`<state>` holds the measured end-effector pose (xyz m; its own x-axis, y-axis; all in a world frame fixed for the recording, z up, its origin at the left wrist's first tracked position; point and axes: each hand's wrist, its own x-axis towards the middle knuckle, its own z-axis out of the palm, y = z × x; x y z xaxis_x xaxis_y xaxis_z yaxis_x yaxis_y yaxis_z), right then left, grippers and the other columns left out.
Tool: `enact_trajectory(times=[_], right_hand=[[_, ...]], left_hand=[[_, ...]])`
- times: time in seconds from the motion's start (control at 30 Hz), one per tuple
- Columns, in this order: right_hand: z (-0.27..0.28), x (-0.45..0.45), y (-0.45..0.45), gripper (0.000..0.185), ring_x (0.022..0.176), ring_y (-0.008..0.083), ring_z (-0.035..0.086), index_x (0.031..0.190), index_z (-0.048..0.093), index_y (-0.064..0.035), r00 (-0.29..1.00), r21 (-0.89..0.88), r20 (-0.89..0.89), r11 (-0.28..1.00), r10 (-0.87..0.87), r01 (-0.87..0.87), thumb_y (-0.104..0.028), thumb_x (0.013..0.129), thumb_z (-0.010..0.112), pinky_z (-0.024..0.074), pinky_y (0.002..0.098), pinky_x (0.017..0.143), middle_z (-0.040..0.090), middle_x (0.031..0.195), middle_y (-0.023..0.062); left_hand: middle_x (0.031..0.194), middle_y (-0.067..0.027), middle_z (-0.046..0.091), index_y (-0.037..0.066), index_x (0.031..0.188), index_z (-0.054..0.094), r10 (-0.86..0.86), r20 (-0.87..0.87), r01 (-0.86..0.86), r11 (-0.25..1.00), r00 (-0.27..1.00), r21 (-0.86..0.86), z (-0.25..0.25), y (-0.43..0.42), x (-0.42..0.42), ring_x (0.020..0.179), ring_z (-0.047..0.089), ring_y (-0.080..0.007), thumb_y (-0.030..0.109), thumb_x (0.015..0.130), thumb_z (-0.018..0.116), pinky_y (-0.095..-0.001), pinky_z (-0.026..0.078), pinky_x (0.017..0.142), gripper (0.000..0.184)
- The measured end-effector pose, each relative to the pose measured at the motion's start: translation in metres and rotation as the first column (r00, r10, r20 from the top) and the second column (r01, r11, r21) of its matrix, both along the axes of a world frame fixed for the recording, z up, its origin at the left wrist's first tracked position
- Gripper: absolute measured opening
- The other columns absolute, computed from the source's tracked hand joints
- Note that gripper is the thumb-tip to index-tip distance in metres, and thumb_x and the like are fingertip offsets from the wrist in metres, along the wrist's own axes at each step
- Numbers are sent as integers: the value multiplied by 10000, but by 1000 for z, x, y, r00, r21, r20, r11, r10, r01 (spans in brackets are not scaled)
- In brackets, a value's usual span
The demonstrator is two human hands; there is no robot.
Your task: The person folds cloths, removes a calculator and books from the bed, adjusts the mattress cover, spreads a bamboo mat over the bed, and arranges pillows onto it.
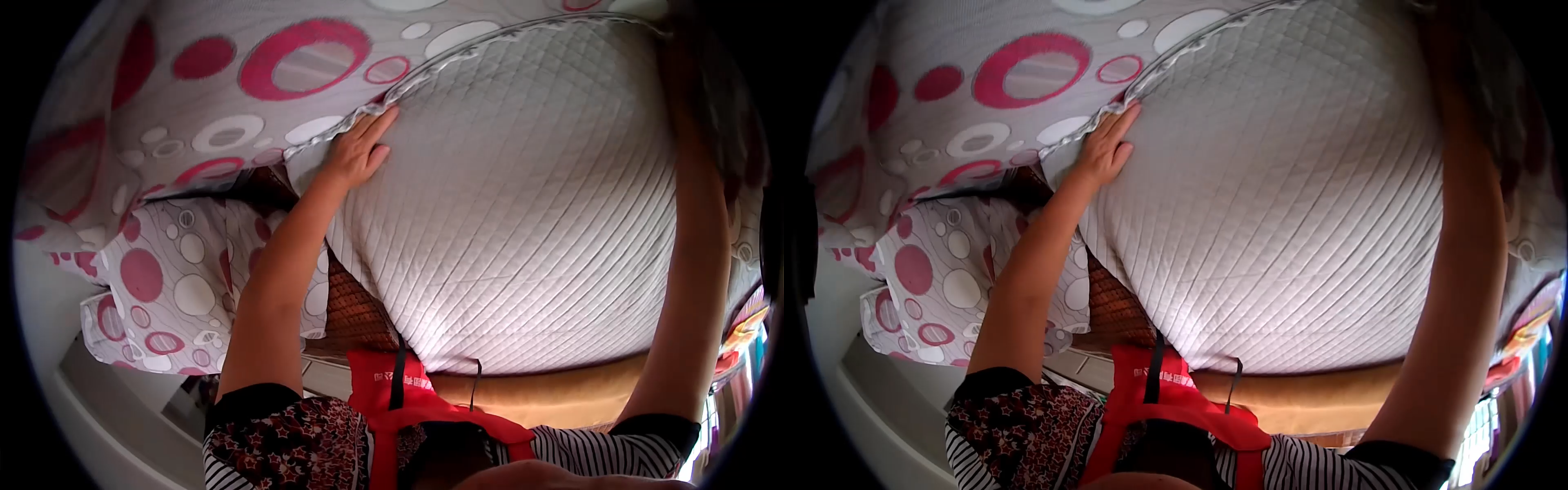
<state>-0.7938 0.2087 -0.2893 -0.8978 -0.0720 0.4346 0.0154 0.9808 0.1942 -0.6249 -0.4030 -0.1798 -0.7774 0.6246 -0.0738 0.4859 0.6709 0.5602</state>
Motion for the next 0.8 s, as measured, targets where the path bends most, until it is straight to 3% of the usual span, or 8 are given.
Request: enact_trajectory(times=[0.17,0.27,0.4,0.47,0.57,0.63,0.73,0.8], right_hand=[[61,3,-14,329,943,336,602,1114,588,-86,998,-69,50,997,48,-45,-307,870,582,484,419,818,619,1057,170],[193,61,-96,269,997,333,575,1067,612,-62,990,125,137,992,15,-32,-239,870,566,454,390,891,612,1072,172],[152,83,-137,397,1090,399,519,1254,503,-96,971,-395,-230,907,58,-148,-169,864,524,391,443,980,576,1124,226],[139,87,-117,329,1057,365,539,1178,546,-79,969,-278,-237,951,65,-132,-195,870,529,417,413,938,591,1106,198],[84,82,-79,267,1007,312,568,1063,610,-54,973,-127,-220,988,62,-91,-233,879,537,457,368,875,613,1079,155],[89,67,-79,384,1182,348,475,1282,503,-95,988,-380,157,924,9,52,-200,917,448,352,407,1032,528,1255,179],[74,53,-83,362,1198,310,478,1266,523,-89,996,-481,-7,873,93,-85,-193,936,418,352,380,1040,504,1311,137],[92,54,-92,365,1196,317,483,1270,514,-88,999,-609,-43,792,30,-50,-210,937,424,360,377,1034,503,1312,141]], left_hand=[[1310,-160,475,122,1399,347,6,-20,-5,998,1000,61,-12,-14,5,1132,483,-361,156,830,570,-398,412,956,612],[1352,-152,451,151,1407,334,62,14,-61,998,998,-35,-13,7,4,1191,460,-366,132,808,599,-410,394,997,655],[1317,-182,475,119,1420,319,53,-54,-53,999,997,2,-28,-20,10,1158,462,-411,85,766,567,-447,390,983,700],[1287,-188,492,101,1417,325,8,-143,-2,999,990,39,-21,-17,9,1122,468,-419,108,774,553,-456,393,958,683],[1254,-208,503,80,1409,338,36,-61,-40,998,997,-58,-19,-17,11,1107,468,-420,176,800,518,-453,396,945,642],[1269,-229,490,33,1394,352,20,-53,-22,999,998,-36,-30,-20,10,1110,472,-420,292,866,455,-446,387,949,597],[1303,-229,473,-13,1384,346,-39,-176,41,999,984,5,-34,-17,7,1127,468,-419,361,923,376,-450,361,971,594],[1330,-232,452,-36,1380,336,-30,-129,31,999,991,7,-33,-18,10,1170,447,-420,397,952,315,-457,325,1005,610]])
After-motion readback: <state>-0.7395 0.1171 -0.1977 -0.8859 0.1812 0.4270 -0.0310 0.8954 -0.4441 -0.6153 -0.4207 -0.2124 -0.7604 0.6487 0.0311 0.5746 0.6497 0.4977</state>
